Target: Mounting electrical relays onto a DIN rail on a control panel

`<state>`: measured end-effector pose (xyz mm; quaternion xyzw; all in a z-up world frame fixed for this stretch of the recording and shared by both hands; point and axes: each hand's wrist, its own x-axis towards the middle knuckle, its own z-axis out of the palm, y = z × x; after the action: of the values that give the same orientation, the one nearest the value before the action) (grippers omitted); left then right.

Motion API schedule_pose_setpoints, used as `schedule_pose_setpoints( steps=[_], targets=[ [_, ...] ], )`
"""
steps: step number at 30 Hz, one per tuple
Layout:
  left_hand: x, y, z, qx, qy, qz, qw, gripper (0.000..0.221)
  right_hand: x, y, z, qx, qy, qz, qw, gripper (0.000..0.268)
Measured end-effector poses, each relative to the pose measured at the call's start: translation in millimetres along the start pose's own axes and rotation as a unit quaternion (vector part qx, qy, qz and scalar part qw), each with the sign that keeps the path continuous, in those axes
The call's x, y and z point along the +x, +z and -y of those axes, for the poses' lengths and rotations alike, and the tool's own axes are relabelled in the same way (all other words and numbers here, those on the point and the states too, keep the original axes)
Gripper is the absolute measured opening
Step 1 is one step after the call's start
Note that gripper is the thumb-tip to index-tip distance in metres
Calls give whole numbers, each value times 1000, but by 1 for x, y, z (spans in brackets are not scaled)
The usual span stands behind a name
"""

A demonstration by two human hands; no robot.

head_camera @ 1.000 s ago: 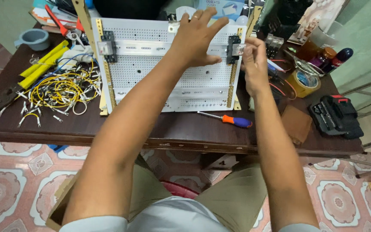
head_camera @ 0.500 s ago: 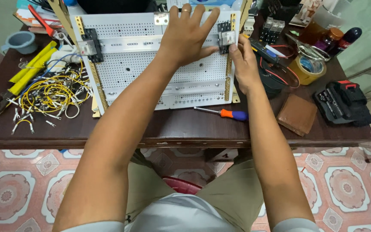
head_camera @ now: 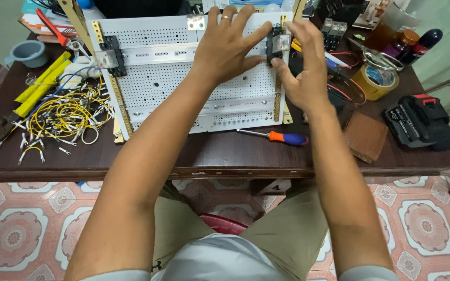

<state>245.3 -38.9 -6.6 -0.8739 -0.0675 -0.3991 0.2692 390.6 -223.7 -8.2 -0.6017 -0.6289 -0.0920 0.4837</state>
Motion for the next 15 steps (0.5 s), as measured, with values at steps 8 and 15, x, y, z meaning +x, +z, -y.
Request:
schedule_pose_setpoints(
  steps=[8, 15],
  targets=[
    [-1, 3, 1, -10, -3, -3, 1000, 73, 49, -34, 23, -227, -52, 223, 947, 52],
    [-2, 4, 0, -15, -14, -7, 1000, 81, 61, -16, -10, -399, -121, 257, 872, 48]
  ],
)
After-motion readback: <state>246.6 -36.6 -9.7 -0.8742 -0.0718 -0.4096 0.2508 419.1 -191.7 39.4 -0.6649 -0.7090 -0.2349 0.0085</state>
